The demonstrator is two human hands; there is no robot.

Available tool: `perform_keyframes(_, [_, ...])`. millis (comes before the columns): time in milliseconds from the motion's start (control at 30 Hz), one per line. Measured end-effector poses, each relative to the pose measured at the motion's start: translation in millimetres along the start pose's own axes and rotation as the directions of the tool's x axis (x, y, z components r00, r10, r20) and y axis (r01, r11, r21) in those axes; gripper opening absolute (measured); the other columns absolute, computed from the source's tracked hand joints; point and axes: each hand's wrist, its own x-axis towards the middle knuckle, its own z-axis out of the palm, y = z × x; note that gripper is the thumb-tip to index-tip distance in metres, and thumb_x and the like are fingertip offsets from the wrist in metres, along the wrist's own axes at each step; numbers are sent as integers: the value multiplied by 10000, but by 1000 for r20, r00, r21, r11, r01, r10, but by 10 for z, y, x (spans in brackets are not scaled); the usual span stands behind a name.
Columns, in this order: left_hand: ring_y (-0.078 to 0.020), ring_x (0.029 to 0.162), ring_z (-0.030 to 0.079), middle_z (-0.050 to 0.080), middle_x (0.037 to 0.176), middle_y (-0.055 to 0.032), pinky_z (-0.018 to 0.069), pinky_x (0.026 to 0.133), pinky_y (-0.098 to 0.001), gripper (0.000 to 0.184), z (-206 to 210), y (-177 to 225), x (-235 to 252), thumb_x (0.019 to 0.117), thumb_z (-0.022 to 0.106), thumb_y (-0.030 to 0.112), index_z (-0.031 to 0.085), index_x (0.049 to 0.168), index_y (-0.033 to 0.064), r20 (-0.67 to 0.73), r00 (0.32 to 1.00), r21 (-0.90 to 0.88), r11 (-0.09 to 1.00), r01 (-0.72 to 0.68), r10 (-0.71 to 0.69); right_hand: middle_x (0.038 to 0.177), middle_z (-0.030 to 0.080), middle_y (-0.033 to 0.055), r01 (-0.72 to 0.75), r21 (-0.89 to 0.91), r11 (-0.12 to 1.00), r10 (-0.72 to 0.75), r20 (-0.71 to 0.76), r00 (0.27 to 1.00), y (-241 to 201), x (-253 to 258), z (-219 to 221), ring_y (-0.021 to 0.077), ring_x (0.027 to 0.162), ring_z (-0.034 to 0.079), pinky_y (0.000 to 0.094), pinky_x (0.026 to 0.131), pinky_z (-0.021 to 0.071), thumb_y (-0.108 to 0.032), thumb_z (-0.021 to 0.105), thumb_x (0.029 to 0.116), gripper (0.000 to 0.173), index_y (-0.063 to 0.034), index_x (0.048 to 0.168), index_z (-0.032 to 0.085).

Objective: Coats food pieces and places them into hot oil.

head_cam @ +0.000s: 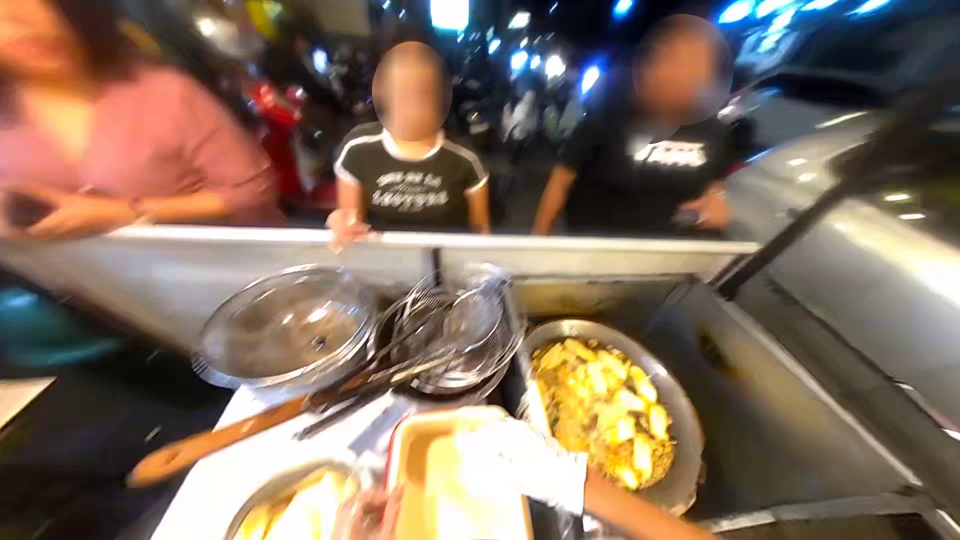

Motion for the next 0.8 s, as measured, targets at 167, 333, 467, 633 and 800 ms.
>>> perform_keyframes(167, [-160,916,689,707,973,-60,600,843,-360,304,-77,194,-4,873,793,382,738,953,94,-61,993,131,985,113,-106,1491,563,143,180,-273,945,-42,442,896,296,-133,447,363,1420,483,589,1156,392,-322,462,1078,405,-104,1377,626])
perform_keyframes(333, [-141,905,682,698,970,-45,601,826,-339,289,-78,122,-29,861,805,370,729,946,105,-84,990,97,987,125,-117,1342,670,134,261,-277,925,-137,396,908,390,-210,73,319,1292,614,517,1056,515,-328,484,1079,358,-115,1280,690])
perform_keyframes(467, [-120,902,682,697,971,-32,604,826,-315,263,-56,139,-13,856,809,360,731,930,120,-77,989,71,989,128,-123,1092,748,59,-147,-74,986,162,287,944,237,-49,-135,221,1052,703,489,951,554,-381,645,981,285,-134,1043,774])
perform_keyframes(633, [-117,927,683,702,1006,-28,602,858,-314,324,-159,196,-39,848,815,407,735,963,116,-96,977,10,981,194,-193,973,768,96,-536,213,817,493,226,840,31,159,-67,212,890,751,424,839,632,-285,684,971,260,-56,1075,751])
perform_keyframes(800, [-130,921,686,696,1085,-55,608,822,-317,401,-877,107,-143,857,802,395,719,1109,95,-306,920,7,966,259,-244,1020,757,107,-319,104,942,308,109,945,69,257,-49,199,917,733,442,850,600,-408,585,1012,394,-67,1133,740])
